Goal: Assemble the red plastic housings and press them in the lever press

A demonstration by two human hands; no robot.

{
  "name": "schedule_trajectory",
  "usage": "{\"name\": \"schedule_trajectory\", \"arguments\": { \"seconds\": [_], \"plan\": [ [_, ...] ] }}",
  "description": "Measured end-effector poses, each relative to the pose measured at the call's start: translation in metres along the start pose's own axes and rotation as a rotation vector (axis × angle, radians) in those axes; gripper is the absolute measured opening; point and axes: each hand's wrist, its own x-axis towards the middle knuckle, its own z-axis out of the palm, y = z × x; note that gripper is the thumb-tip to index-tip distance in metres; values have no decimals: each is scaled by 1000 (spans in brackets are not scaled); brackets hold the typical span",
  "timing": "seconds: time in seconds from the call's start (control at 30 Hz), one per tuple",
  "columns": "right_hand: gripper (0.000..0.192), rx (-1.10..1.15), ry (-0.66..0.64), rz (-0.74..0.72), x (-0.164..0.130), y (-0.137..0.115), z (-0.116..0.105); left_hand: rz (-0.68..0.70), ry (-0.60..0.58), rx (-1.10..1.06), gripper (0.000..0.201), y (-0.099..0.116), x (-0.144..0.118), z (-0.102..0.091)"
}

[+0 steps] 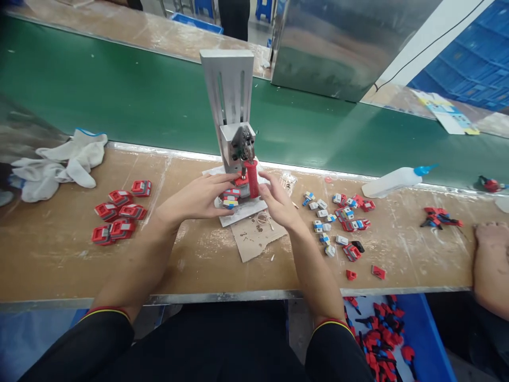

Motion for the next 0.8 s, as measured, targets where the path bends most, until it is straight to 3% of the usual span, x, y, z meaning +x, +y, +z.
{"name": "schedule_trajectory", "arguments": {
  "seconds": [0.1,0.2,0.3,0.4,0.5,0.63,0.7,0.8],
  "plan": [
    [68,104,19,47,-18,-33,-5,-65,-81,43,57,9,1,-6],
    [69,190,158,-86,-24,-91,-16,-108,-163,91,52,17,0,-15],
    [66,225,133,-239,5,-147,-16,-119,-185,113,51,19,1,-19],
    [50,293,54,-400,52,-168,-11,-111,-169,109,51,16,1,-17],
    [55,280,54,-516,80,-135,-14,-104,-133,88,53,12,-1,-13],
    [54,46,210,-463,72,-39,-25,-102,-111,54,59,8,-2,-10],
    [61,-151,69,-307,65,1,-24,-91,-107,19,62,6,-2,-10],
    [63,-331,-178,-171,66,33,-8,-96,-84,-33,67,2,-2,-9]
  ]
}}
